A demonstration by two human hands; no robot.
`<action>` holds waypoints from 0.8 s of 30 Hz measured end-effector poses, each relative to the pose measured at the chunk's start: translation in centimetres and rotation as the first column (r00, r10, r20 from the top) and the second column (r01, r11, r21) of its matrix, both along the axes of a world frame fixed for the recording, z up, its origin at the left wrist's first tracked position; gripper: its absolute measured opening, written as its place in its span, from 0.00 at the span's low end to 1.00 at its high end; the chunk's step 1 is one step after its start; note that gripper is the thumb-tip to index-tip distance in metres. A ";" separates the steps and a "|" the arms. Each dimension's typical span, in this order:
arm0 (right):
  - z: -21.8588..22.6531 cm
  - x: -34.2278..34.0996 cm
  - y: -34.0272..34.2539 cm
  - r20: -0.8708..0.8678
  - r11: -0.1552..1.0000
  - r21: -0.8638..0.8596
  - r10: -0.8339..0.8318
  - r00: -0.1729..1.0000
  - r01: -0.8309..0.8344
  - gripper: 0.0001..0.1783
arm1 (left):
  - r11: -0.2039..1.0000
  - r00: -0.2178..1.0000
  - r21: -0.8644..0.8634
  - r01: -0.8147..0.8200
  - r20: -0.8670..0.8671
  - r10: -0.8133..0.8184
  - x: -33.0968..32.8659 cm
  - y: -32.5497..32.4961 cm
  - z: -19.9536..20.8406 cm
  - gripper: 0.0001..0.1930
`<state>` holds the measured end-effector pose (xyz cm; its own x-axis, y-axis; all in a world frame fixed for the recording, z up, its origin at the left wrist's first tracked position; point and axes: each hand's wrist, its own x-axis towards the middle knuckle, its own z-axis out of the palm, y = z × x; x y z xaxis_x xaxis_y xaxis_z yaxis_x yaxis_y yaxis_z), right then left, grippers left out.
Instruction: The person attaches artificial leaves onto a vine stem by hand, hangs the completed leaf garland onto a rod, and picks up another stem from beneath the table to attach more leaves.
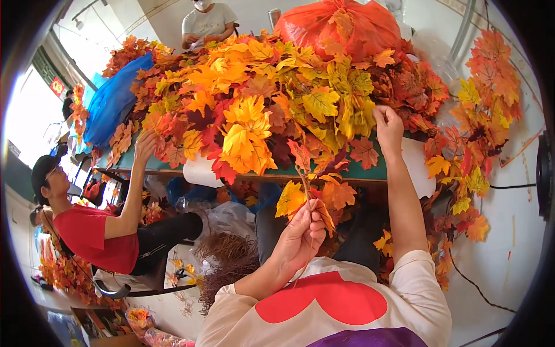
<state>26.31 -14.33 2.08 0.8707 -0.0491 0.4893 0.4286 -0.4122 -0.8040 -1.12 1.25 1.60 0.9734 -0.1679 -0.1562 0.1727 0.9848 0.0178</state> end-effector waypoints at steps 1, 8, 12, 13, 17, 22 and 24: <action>0.8 0.2 0.1 0.100 0.998 0.035 -0.055 0.993 0.052 0.11 | 1.000 1.000 0.011 -0.013 -0.001 0.013 -0.1 0.0 0.1 0.13; 3.6 0.5 -0.5 0.385 0.964 0.038 -0.257 0.886 0.263 0.08 | 1.000 0.999 0.007 -0.029 -0.019 0.029 -0.1 -0.1 -0.2 0.13; 4.5 -0.3 -1.6 0.527 0.941 0.086 -0.323 0.786 0.329 0.09 | 1.000 1.000 -0.004 -0.001 -0.006 0.001 0.0 -0.2 -0.3 0.13; 4.5 -0.5 -1.9 0.534 0.941 0.095 -0.324 0.781 0.326 0.09 | 1.000 1.000 -0.005 0.001 -0.007 -0.001 0.0 -0.2 -0.3 0.13; 3.3 -1.3 -4.5 0.277 0.963 0.142 -0.260 0.925 0.228 0.10 | 1.000 1.000 0.025 -0.009 -0.012 0.009 0.2 -0.3 -0.2 0.13; -3.3 2.1 -12.3 -0.033 0.979 -0.060 -0.196 0.980 0.194 0.15 | 0.994 1.000 0.110 -0.002 -0.018 0.004 0.8 -0.8 0.1 0.13; -3.7 1.0 -12.4 -0.046 0.960 -0.176 -0.228 0.973 0.216 0.16 | 0.994 0.999 0.107 0.011 -0.034 -0.007 1.0 -1.0 -0.1 0.13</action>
